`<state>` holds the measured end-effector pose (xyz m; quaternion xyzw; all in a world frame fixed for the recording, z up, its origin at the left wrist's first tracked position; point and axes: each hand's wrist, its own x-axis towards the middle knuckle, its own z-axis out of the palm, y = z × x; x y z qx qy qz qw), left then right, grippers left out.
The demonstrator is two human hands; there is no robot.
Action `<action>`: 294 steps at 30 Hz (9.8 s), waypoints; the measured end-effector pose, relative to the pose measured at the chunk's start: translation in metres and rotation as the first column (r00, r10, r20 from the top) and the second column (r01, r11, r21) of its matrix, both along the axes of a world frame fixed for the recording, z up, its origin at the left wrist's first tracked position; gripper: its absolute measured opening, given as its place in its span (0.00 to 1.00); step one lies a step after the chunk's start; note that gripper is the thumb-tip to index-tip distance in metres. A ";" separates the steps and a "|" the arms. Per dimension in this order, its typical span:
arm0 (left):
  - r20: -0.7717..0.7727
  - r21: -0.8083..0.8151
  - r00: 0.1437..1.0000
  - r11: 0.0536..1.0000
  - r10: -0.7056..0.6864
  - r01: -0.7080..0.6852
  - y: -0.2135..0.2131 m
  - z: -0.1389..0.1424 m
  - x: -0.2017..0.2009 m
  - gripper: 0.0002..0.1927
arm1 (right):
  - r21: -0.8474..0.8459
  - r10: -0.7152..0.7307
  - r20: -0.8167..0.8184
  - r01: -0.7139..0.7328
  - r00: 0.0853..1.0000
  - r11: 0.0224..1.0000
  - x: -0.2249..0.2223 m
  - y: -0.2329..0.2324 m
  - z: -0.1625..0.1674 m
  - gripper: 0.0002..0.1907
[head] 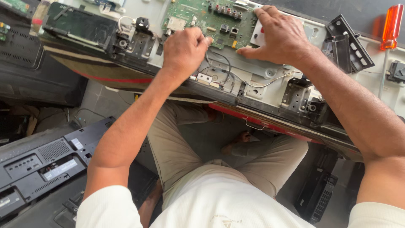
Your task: The person works on a television lying face-down on a bench, using a screwdriver to remove screws from the rear panel and unplugging internal cables. They lift out a black component assembly, then handle and unscrew the green main circuit board, manipulating connectors and board parts by hand.
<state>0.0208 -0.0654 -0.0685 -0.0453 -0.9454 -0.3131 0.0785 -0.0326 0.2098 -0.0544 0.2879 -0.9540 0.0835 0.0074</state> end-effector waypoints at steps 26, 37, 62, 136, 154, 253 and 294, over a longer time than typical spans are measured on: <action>-0.323 0.179 0.904 0.920 -0.279 0.348 -0.049 0.021 0.065 0.05 | -0.001 0.006 -0.015 -0.006 1.000 1.000 0.005 0.003 0.007 0.58; -0.283 0.291 0.948 0.929 -0.143 0.227 -0.029 0.014 0.043 0.08 | 0.032 0.003 -0.014 -0.003 1.000 0.999 0.001 0.004 0.002 0.59; -0.567 -0.232 0.775 0.957 -0.279 0.174 -0.022 0.040 0.083 0.07 | 0.019 0.007 -0.015 -0.007 1.000 1.000 0.004 0.001 0.008 0.58; -0.077 0.277 0.997 0.961 0.004 0.017 -0.033 -0.003 0.059 0.10 | -0.330 0.000 0.525 0.203 0.851 0.922 0.018 -0.123 0.022 0.09; -0.355 0.027 0.924 0.989 0.144 -0.143 -0.013 0.003 0.051 0.08 | -0.500 0.065 0.505 0.230 0.861 0.835 0.017 -0.123 0.017 0.08; -0.093 -0.232 0.984 0.958 0.152 -0.170 0.009 -0.001 0.028 0.12 | -0.304 0.006 -0.035 -0.017 0.999 0.953 0.034 -0.112 0.003 0.17; -0.185 -0.169 0.978 0.977 0.095 -0.127 0.007 -0.002 0.033 0.07 | -0.365 0.030 -0.008 -0.030 1.000 0.930 0.031 -0.106 -0.003 0.18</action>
